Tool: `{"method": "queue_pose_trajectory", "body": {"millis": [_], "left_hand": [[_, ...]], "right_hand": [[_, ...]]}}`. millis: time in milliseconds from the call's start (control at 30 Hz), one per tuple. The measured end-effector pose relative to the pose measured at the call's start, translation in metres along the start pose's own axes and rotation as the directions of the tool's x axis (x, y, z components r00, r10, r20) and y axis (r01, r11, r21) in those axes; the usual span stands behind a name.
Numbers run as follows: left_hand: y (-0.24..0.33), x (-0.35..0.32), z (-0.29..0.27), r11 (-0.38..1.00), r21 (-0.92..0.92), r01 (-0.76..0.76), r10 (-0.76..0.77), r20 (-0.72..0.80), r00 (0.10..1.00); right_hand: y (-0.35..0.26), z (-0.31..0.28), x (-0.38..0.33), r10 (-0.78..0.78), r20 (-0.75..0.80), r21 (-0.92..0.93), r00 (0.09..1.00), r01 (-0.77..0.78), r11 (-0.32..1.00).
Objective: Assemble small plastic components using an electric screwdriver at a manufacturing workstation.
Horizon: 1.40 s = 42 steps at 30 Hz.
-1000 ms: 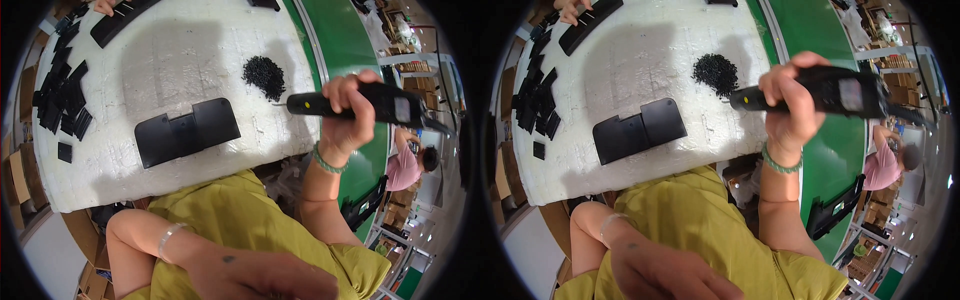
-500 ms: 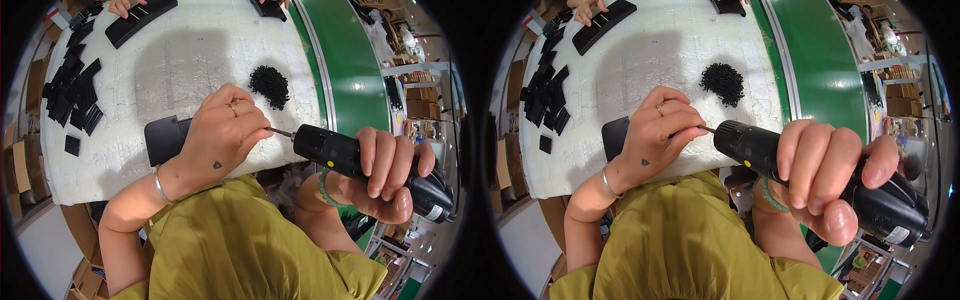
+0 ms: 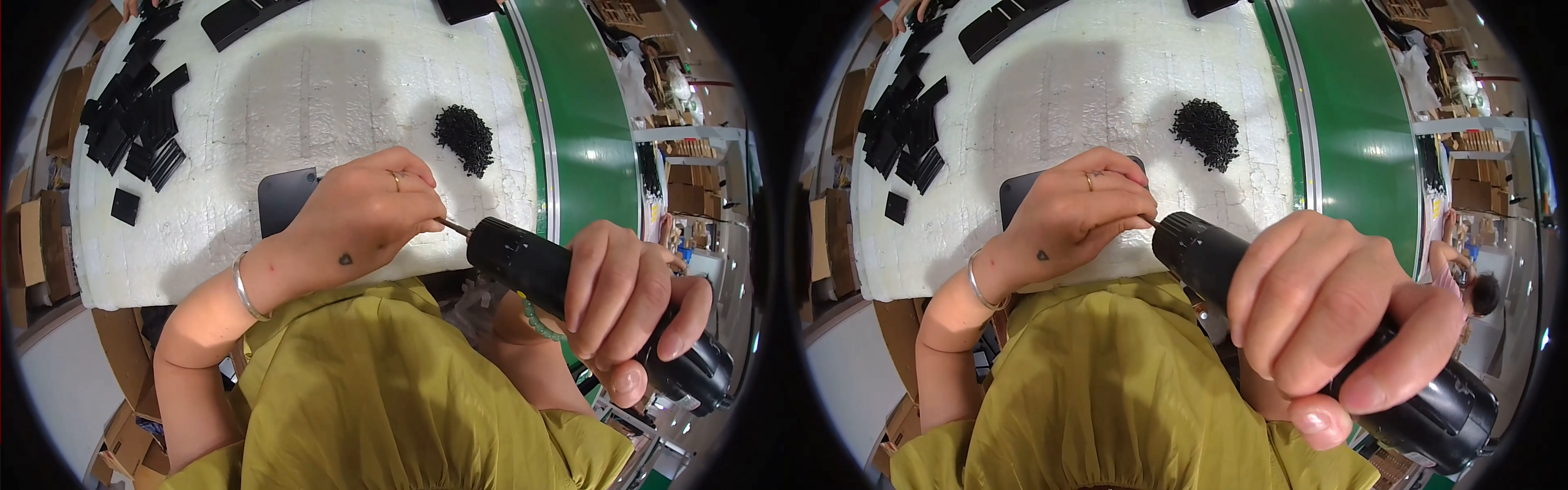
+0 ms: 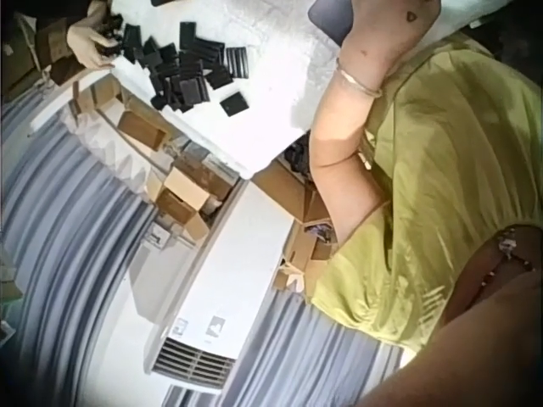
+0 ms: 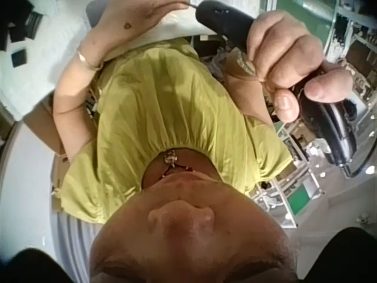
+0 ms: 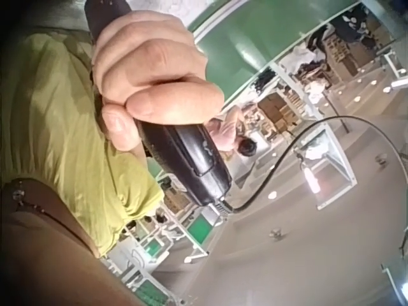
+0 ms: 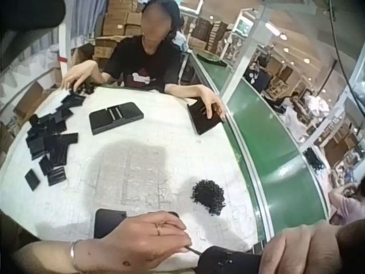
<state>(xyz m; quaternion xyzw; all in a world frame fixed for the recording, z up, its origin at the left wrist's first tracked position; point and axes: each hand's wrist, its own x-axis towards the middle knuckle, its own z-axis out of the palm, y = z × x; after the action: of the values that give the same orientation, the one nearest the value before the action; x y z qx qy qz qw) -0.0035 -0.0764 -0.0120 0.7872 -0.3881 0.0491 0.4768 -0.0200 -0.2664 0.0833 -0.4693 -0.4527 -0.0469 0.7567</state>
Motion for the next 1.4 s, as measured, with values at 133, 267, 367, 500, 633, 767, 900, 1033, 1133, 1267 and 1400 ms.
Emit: {"method": "queue_pose_trajectory", "body": {"millis": [133,267,367,500,633,767,900,1033,1133,1267,1400], "left_hand": [[0.005,-0.005,-0.016,0.985,-0.056,0.163,-0.170,-0.134,0.976],[-0.016,-0.023,-0.042,0.836,0.308,0.455,-0.439,-0.124,0.890],[-0.012,-0.028,-0.040,0.791,0.372,0.485,-0.525,0.007,0.851],[-0.019,-0.030,-0.036,0.810,0.356,0.466,-0.533,0.115,0.838],[-0.025,-0.031,-0.032,0.832,0.291,0.472,-0.525,0.139,0.840],[-0.025,-0.034,-0.033,0.822,0.279,0.496,-0.543,0.123,0.831],[-0.024,-0.033,-0.032,0.820,0.263,0.508,-0.551,0.119,0.826],[-0.026,-0.038,-0.029,0.836,0.243,0.493,-0.524,0.086,0.847],[-0.028,-0.038,-0.028,0.845,0.234,0.481,-0.510,0.082,0.856],[-0.027,-0.033,-0.032,0.800,0.252,0.545,-0.592,0.177,0.786],[-0.031,-0.035,-0.030,0.815,0.236,0.529,-0.566,0.129,0.814]], "right_hand": [[0.018,0.005,-0.002,0.099,-0.057,-0.157,0.993,-0.107,0.982],[0.024,0.014,-0.002,0.198,-0.053,-0.115,0.979,-0.203,0.972],[0.034,0.025,-0.003,0.271,-0.028,-0.068,0.962,-0.273,0.960],[0.039,0.031,-0.004,0.332,0.034,-0.060,0.943,-0.330,0.942],[0.047,0.035,-0.004,0.348,0.051,-0.092,0.936,-0.343,0.935],[0.053,0.044,-0.003,0.368,0.022,-0.127,0.929,-0.363,0.923],[0.056,0.046,0.004,0.391,0.105,-0.163,0.914,-0.372,0.914],[0.062,0.050,0.006,0.365,0.169,-0.140,0.915,-0.345,0.928],[0.060,0.049,0.009,0.391,0.192,-0.182,0.900,-0.359,0.915],[0.064,0.048,0.010,0.398,0.227,-0.205,0.889,-0.356,0.912],[0.069,0.048,0.010,0.377,0.277,-0.190,0.884,-0.335,0.923]]}}
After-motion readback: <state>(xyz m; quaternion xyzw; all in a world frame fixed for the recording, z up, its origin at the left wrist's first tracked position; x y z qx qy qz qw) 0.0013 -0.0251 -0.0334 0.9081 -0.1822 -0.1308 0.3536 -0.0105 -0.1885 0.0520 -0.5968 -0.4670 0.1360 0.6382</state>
